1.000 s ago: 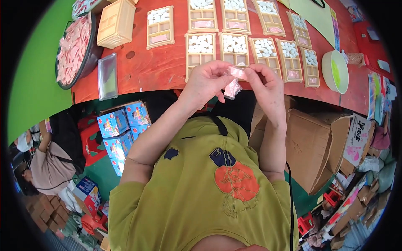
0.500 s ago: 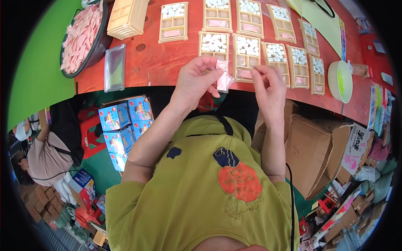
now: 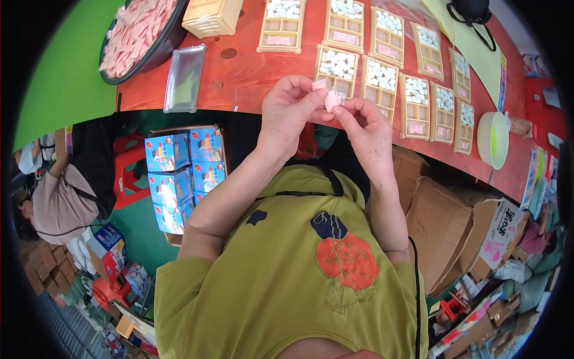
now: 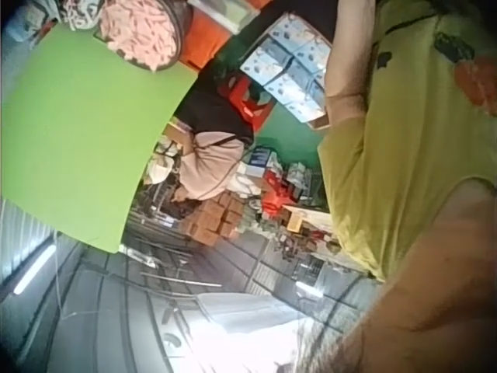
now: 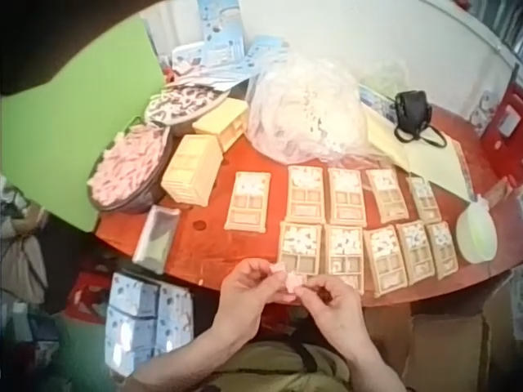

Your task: Manually sorting small white plastic parts into segmented trays and then packaging them into plastic bags with labels.

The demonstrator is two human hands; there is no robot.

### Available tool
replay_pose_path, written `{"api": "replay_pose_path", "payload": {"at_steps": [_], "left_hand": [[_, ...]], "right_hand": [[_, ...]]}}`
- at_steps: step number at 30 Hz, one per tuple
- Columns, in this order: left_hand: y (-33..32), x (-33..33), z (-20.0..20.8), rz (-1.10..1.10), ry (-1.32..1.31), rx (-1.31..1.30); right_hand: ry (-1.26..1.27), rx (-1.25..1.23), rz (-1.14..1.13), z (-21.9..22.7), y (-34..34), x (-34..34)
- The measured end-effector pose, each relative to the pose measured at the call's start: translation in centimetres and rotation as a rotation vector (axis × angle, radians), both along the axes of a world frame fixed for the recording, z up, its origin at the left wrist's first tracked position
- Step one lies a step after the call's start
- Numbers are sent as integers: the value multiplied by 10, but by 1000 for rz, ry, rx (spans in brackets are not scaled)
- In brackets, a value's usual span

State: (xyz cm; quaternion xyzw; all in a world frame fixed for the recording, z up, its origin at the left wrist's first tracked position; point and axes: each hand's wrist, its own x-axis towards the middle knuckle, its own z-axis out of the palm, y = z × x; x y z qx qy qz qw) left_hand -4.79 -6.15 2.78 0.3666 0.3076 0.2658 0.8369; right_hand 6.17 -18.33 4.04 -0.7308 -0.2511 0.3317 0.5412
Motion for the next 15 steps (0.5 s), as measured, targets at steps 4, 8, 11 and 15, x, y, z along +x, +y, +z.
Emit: {"api": "replay_pose_path", "payload": {"at_steps": [4, 8, 11, 15], "left_hand": [[6, -6, -1, 100, -37, -2], [19, -15, 1, 214, -46, -7], [28, -25, -4, 228, -11, 12], [27, -28, -3, 150, 21, -15]], "right_hand": [[149, -6, -65, 6, 8, 8], [-82, -101, 119, 3, -3, 32], [-240, -220, 205, 10, 4, 30], [-730, -160, 244, 10, 14, 25]]}}
